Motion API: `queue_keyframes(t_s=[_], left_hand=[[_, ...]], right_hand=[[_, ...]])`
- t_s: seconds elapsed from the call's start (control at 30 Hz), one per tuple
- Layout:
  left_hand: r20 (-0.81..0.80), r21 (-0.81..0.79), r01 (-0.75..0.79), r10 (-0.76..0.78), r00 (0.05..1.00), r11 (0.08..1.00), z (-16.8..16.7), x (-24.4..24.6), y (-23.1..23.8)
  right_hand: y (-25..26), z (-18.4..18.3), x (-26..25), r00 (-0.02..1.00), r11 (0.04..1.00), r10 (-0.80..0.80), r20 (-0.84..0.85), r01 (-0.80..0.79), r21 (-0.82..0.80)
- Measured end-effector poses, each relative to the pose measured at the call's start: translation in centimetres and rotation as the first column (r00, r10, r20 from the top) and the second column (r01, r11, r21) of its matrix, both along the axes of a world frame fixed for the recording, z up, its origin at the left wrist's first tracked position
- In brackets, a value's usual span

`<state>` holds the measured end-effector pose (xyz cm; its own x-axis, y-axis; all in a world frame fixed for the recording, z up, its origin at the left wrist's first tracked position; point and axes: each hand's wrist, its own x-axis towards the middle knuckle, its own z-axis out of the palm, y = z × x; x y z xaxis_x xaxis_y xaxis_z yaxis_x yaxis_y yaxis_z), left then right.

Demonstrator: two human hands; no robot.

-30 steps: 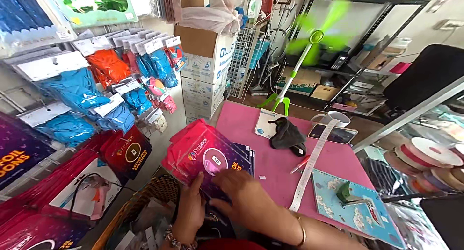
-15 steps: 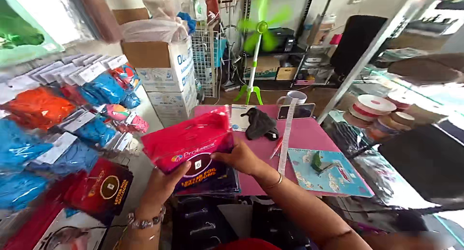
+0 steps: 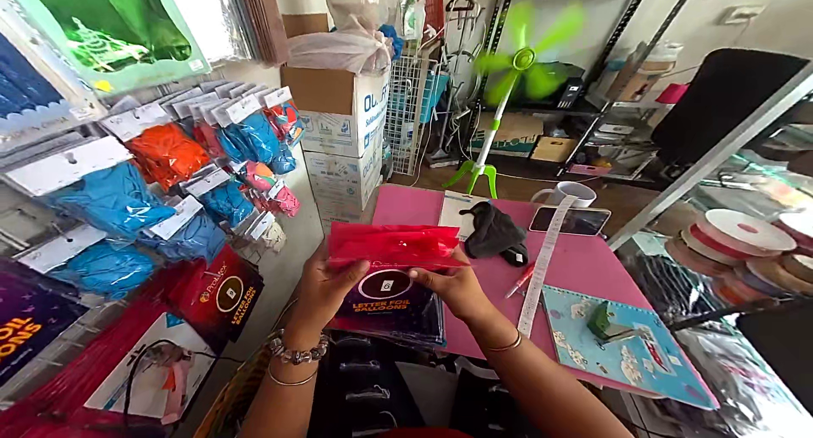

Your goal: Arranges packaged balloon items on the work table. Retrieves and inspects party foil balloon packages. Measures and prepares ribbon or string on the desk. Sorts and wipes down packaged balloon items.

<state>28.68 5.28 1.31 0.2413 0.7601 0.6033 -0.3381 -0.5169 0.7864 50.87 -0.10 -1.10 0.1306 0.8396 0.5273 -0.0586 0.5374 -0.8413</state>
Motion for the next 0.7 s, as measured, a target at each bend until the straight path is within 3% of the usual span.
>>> queue_keyframes(t_s=[0.2,0.43,0.5,0.6,0.7], left_hand=[[-0.006,-0.049,0.009,-0.009,1.000,0.999,-0.7,-0.3,0.2],[0.076,-0.020,-0.084,0.085,0.993,0.996,-0.7,1.9,-0.6],[0.051,0.057,-0.134,0.131,0.990,0.989,0.0,1.4,0.0],[-0.164,0.302,-0.286,0.345,0.924,0.909,2.6,0.3,0.6],[-0.535,0.559,-0.192,0.528,0.660,0.807,7.0,0.0,0.2]], right_hand=[[0.0,-0.6,-0.1,0.994,0.997,0.060,-0.093,-0.064,-0.040],[0.1,-0.4,-0.6,0.995,0.998,-0.050,-0.087,0.046,-0.041],[0.3,-0.5,-0.2,0.993,0.997,-0.062,-0.099,0.059,-0.042],[0.4,-0.5,0.1,0.995,0.998,-0.048,-0.091,0.045,-0.041],[0.4,-0.6,-0.2,0.997,0.999,-0.037,-0.071,0.035,-0.027]])
